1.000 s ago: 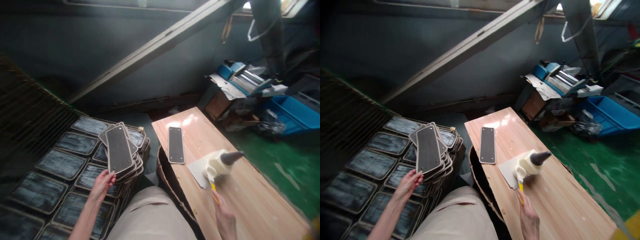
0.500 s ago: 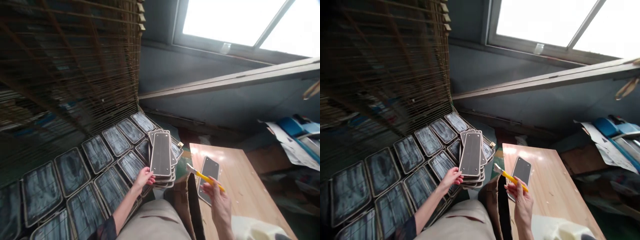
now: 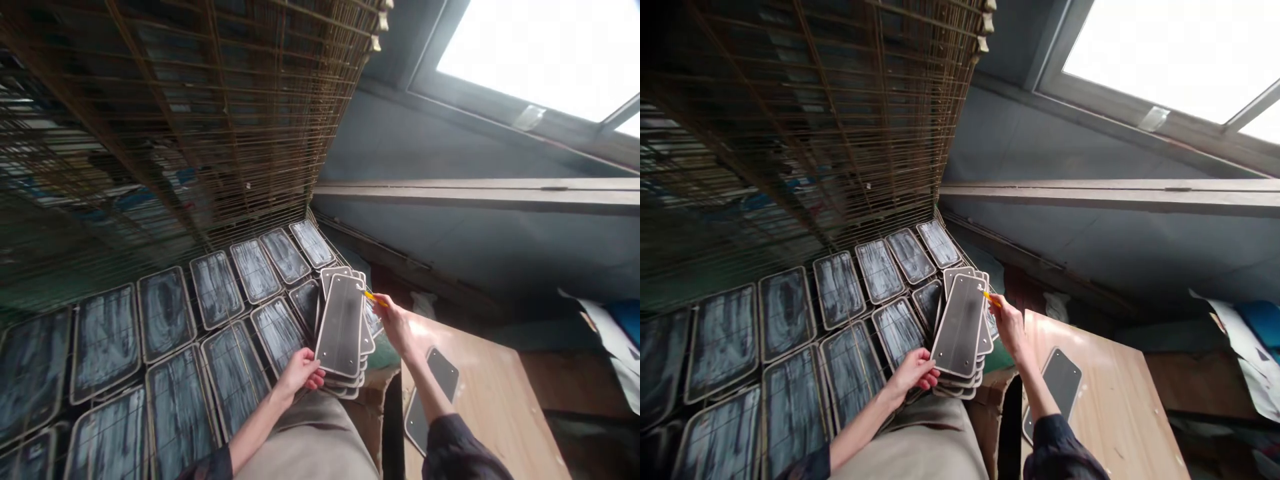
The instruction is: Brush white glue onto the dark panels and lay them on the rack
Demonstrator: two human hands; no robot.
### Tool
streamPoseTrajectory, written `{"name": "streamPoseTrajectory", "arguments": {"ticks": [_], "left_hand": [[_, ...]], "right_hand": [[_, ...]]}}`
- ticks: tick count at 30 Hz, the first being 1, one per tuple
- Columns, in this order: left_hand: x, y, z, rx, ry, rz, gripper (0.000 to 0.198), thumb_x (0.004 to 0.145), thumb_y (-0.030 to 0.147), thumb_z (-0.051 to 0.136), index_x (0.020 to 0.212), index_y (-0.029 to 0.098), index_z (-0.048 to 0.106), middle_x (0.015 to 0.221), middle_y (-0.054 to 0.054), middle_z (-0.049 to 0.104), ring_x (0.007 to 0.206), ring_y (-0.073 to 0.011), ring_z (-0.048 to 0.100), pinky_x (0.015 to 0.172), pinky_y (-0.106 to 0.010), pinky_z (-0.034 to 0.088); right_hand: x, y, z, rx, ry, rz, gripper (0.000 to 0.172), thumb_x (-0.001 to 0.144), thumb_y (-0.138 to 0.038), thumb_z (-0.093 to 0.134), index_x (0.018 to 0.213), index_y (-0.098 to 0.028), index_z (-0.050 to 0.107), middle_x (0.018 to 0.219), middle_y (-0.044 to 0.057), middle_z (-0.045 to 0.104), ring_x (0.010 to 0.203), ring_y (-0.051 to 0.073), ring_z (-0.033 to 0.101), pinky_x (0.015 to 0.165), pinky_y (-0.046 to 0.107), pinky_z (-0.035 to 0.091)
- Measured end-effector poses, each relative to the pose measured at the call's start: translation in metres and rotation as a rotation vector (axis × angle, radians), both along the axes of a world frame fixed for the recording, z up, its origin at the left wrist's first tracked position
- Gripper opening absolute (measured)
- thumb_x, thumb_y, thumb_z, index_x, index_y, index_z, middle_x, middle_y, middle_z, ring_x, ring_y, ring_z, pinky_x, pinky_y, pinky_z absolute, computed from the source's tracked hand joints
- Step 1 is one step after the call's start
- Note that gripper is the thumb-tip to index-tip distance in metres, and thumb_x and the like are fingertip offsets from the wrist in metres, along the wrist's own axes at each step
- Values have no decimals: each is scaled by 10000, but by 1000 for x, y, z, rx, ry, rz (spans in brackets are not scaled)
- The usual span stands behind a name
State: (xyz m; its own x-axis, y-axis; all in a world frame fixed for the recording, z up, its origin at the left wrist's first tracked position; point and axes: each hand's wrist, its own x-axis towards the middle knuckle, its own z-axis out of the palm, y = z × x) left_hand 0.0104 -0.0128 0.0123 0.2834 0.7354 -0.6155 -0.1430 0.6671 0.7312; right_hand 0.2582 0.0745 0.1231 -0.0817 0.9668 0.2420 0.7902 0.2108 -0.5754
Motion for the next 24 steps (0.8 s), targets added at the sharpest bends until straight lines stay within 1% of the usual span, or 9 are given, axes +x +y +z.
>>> {"name": "streamPoseTrajectory", "arguments": {"ticks": [3,6,10,13,15,18,21,24], "left_hand": [[1,-1,-3,-16,-13,25,452,676,505,675,832,187,395,686,-68,677,521,-149,643,426,-193,424],[3,-2,-2,-8,-14,37,437,685,503,669,823,183,406,674,-68,675,512,-142,636,422,-189,415],[4,-2,3,-10,-9,46,408,703,484,658,813,183,405,660,-58,670,505,-136,631,421,-188,414],[4,-1,4,-11,-11,46,392,715,469,653,818,181,407,670,-61,674,516,-139,638,429,-190,423],[4,-1,5,-16,-7,48,383,721,456,650,821,180,404,677,-64,677,520,-139,640,437,-194,431],[3,-1,8,-30,-10,47,380,721,443,655,814,182,394,674,-60,676,521,-140,640,441,-195,432],[1,0,11,-26,-25,34,377,720,432,657,819,180,395,676,-59,676,523,-137,639,441,-191,427],[-1,0,11,-9,-37,20,361,732,422,647,828,175,402,692,-66,678,528,-135,640,444,-191,429]], "right_hand": [[2,27,-4,16,-66,75,258,922,-340,415,1056,-199,585,834,45,692,666,159,647,586,239,464],[0,44,-8,27,-117,122,270,932,-332,392,1079,-201,576,931,59,697,766,178,665,647,258,482],[-3,54,-16,20,-180,125,278,935,-330,379,1088,-211,579,993,55,692,815,187,670,669,272,497],[-2,51,-19,-1,-202,114,267,931,-320,388,1085,-221,582,1001,47,693,827,186,672,676,270,500],[0,42,-19,-43,-207,103,264,933,-326,389,1086,-226,580,963,45,699,791,180,675,652,262,495],[2,17,-15,-133,-196,97,263,928,-345,406,1089,-229,578,849,39,702,704,177,671,602,255,483],[1,-17,-7,-251,-106,143,267,927,-354,405,1089,-228,575,795,33,693,692,173,669,605,252,488],[-5,-55,4,-387,-3,180,277,934,-382,385,1071,-230,571,809,29,687,706,163,669,628,251,501]]}}
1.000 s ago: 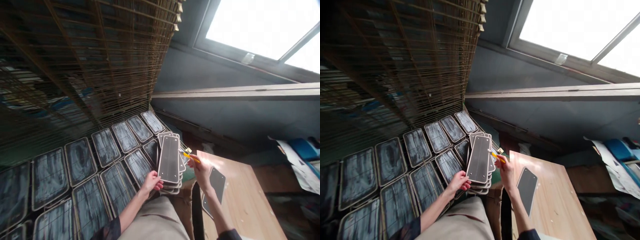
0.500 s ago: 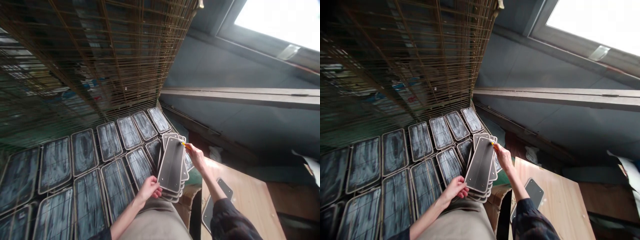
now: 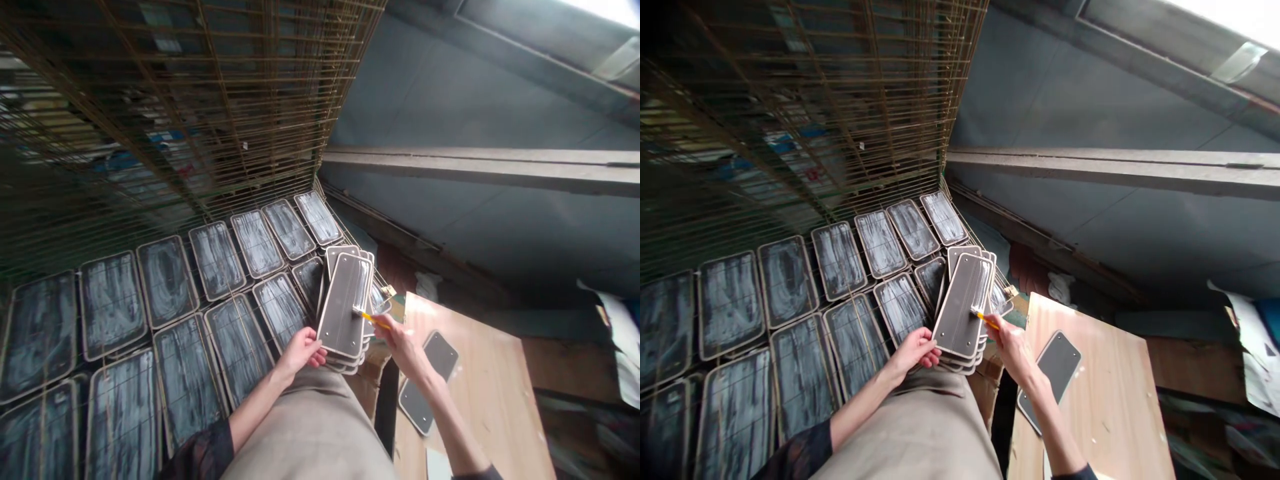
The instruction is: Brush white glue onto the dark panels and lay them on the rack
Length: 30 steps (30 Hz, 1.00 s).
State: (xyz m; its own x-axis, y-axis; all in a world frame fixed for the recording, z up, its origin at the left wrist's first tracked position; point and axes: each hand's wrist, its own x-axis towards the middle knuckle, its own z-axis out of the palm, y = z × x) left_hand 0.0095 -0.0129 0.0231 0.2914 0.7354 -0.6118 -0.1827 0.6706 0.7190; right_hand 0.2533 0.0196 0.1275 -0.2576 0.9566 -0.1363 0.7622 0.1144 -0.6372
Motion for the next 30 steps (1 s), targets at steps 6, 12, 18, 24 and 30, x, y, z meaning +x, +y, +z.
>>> {"name": "streamPoseTrajectory", "arguments": {"ticks": [6,12,18,24,30], "left_hand": [[-1,-1,-3,7,5,-2,341,742,407,644,837,176,411,713,-70,676,550,-144,651,455,-197,443],[0,-2,-7,33,17,-7,312,746,392,639,805,173,425,693,-65,676,528,-132,640,445,-184,433],[-1,-1,-6,46,-1,-6,317,729,394,650,807,166,445,655,-56,669,513,-138,634,444,-195,433],[0,-1,-3,27,-4,12,338,720,419,658,806,171,444,654,-48,666,508,-134,630,443,-195,427],[1,-1,-10,39,0,27,354,718,439,656,814,175,441,644,-41,660,495,-139,626,431,-203,428]], "right_hand": [[-15,-51,24,-207,106,-46,296,935,-432,373,1050,-238,565,725,2,651,665,151,651,656,257,517],[-18,-28,15,-269,320,-70,354,898,-486,428,1037,-202,588,676,1,645,600,151,647,608,271,550],[-4,49,-11,4,263,-128,380,890,-498,441,1022,-177,595,695,32,666,612,168,667,592,276,545],[-10,109,-16,250,128,-94,334,921,-439,411,1064,-193,587,739,34,682,668,162,676,642,256,516],[-34,128,-24,318,-66,64,259,934,-353,413,1071,-221,589,852,43,705,755,174,683,678,259,492]]}}
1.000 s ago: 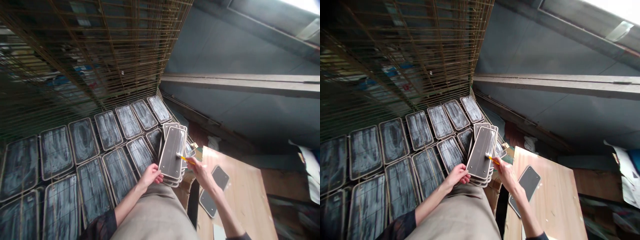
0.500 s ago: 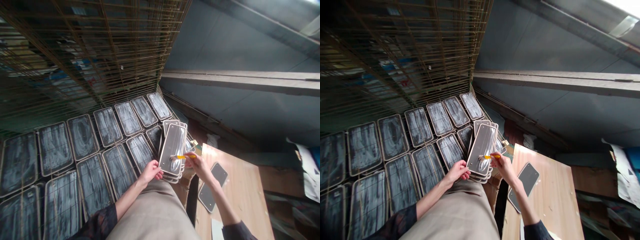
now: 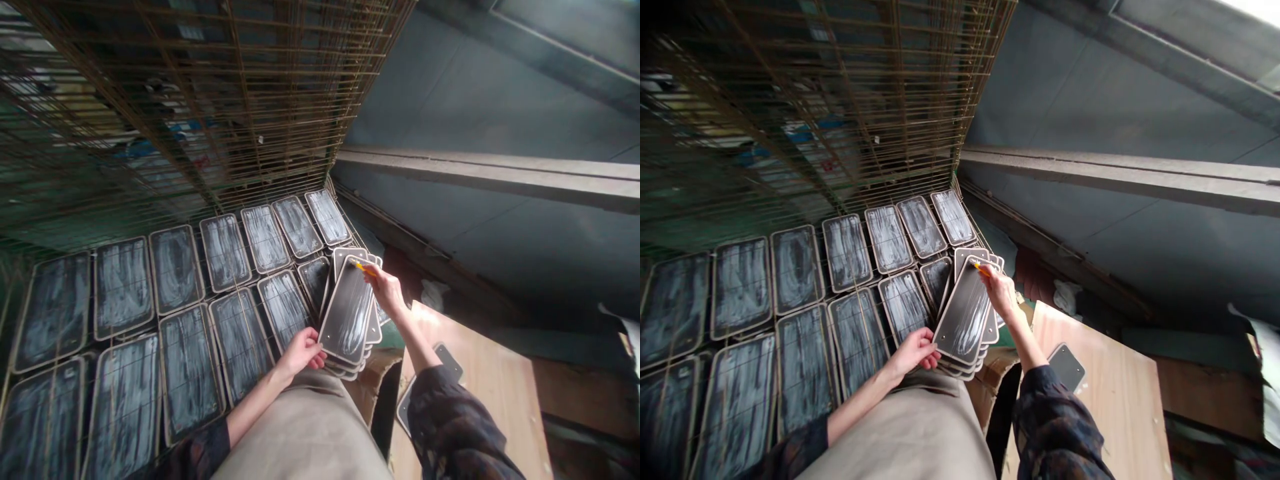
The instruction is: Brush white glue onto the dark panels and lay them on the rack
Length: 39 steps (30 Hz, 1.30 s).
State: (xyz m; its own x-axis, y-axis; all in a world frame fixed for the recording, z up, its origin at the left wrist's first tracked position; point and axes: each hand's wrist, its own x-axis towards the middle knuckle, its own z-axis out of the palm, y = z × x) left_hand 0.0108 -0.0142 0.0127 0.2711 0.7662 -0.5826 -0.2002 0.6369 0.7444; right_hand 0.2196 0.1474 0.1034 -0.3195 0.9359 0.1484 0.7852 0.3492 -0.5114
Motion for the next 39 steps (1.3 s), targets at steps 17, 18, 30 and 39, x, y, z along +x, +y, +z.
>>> {"name": "streamPoseTrajectory", "arguments": {"ticks": [17,18,30,39], "left_hand": [[-2,0,6,-6,-31,26,293,738,370,648,802,168,446,651,-44,664,503,-138,625,439,-206,431],[-3,0,6,-3,-34,28,289,740,366,645,804,168,445,654,-45,665,505,-139,626,439,-206,431],[-3,1,8,30,13,-16,211,772,321,584,818,158,459,681,-51,664,533,-146,642,457,-205,446],[-3,1,4,44,13,-23,245,787,362,581,839,167,442,675,-48,664,516,-138,632,445,-196,433]], "right_hand": [[-5,-42,2,-223,35,55,228,919,-351,433,1043,-232,583,817,33,699,704,167,677,656,252,497],[-7,-53,3,-247,36,77,225,921,-338,429,1048,-231,581,816,32,699,705,166,675,645,247,492],[2,-136,26,-740,412,23,316,905,-463,443,1028,-204,576,705,10,663,632,161,664,613,274,548],[40,-24,-4,-202,387,-173,372,874,-503,475,1010,-182,604,703,27,668,619,168,666,599,283,551]]}}
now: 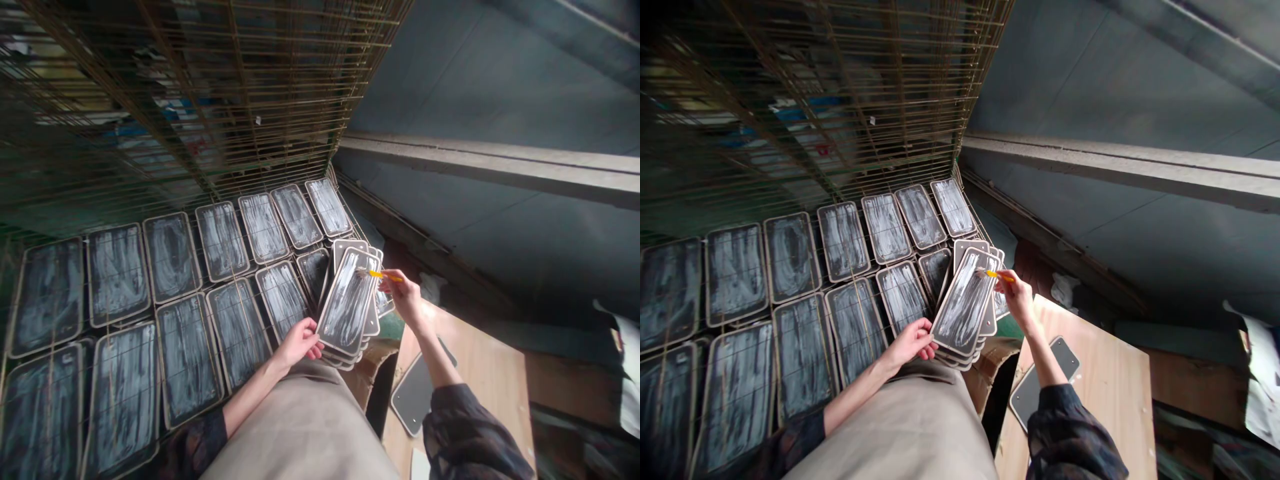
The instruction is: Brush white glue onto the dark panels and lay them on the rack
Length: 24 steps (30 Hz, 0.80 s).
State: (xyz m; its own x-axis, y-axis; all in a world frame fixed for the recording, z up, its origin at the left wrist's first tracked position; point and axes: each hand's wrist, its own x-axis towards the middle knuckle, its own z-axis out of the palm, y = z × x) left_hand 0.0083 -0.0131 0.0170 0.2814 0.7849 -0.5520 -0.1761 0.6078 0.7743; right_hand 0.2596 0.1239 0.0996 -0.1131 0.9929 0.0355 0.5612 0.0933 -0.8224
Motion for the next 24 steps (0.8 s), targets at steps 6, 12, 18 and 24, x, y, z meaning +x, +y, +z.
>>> {"name": "streamPoseTrajectory", "arguments": {"ticks": [6,12,18,24], "left_hand": [[0,0,-1,-11,-3,2,249,789,365,581,850,169,440,681,-48,665,525,-140,635,457,-205,443],[0,0,0,-19,-1,7,233,788,348,581,852,166,450,678,-47,664,530,-143,637,462,-210,449],[-1,0,6,-17,-21,7,210,782,310,586,846,162,451,691,-55,668,540,-143,642,472,-211,457],[-3,1,7,-42,-22,1,213,774,298,598,839,161,448,689,-57,670,534,-137,642,465,-200,455]], "right_hand": [[-2,29,-6,198,-227,41,273,916,-382,441,1062,-212,597,770,27,691,697,163,677,639,252,503],[-7,-9,-6,128,-383,194,236,922,-311,426,1062,-217,592,829,41,696,731,165,669,652,251,483],[-22,-107,13,-168,-254,269,260,945,-331,372,1090,-214,553,821,37,675,723,159,662,660,264,504],[-37,-162,32,-313,-56,137,271,934,-385,401,1071,-216,562,720,10,662,674,157,665,676,275,540]]}}
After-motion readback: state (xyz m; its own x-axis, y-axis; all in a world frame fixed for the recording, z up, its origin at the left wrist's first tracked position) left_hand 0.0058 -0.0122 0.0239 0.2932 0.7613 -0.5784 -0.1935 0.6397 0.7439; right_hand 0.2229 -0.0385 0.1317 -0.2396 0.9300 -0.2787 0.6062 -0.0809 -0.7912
